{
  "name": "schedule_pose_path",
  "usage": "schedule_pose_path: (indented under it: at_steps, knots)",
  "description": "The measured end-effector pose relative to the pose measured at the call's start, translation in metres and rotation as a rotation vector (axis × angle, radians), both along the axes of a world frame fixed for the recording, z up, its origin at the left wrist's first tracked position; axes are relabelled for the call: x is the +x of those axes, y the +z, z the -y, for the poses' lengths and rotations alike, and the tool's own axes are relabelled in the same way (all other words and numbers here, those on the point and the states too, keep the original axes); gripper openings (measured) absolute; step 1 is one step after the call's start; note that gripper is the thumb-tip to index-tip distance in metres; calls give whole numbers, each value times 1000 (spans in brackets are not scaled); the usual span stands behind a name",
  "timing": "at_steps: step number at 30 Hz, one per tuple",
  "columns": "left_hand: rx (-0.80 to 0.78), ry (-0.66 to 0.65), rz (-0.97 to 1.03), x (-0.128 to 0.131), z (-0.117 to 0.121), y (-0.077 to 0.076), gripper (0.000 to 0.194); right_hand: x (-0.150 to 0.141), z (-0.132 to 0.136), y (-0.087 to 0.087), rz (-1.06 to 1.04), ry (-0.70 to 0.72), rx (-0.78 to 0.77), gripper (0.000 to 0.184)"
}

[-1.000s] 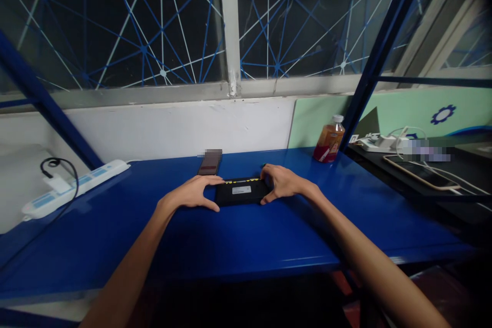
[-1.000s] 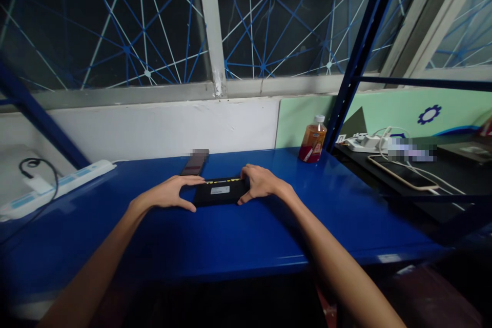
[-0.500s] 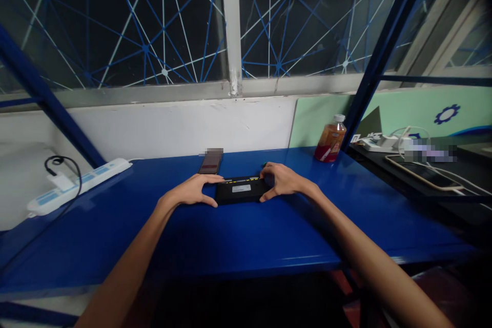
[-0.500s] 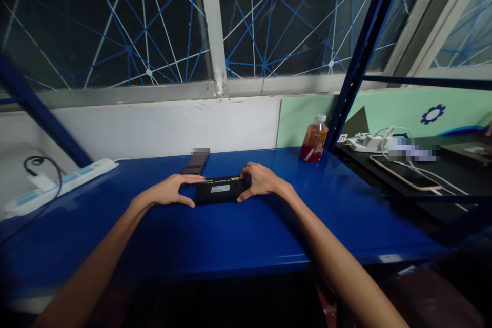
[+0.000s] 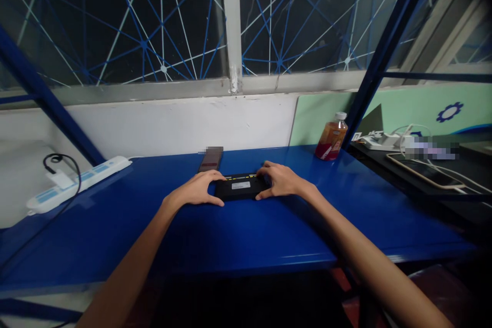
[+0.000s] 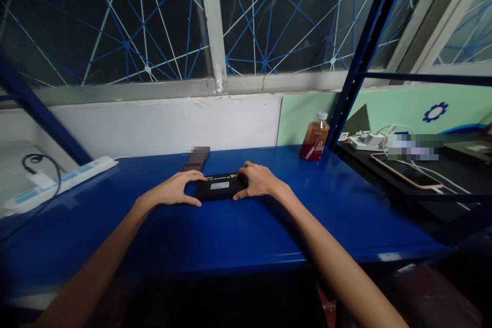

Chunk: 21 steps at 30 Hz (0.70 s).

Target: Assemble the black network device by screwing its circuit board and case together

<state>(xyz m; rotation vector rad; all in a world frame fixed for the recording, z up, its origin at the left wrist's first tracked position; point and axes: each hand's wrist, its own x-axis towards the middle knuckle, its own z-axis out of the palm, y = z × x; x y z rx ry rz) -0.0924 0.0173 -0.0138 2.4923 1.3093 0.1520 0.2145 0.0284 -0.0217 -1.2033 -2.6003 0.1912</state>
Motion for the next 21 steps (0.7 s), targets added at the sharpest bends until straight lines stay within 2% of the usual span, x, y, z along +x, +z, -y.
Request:
schedule_pose_path:
  at_steps: [6,21]
  knots:
    - [9,72,-28,7,3,-2,75,-1,0,0,-4,1,29,73]
    - [14,67,-20,-1,-1,-4,70,-5,-2,-4,-94,2,27,74]
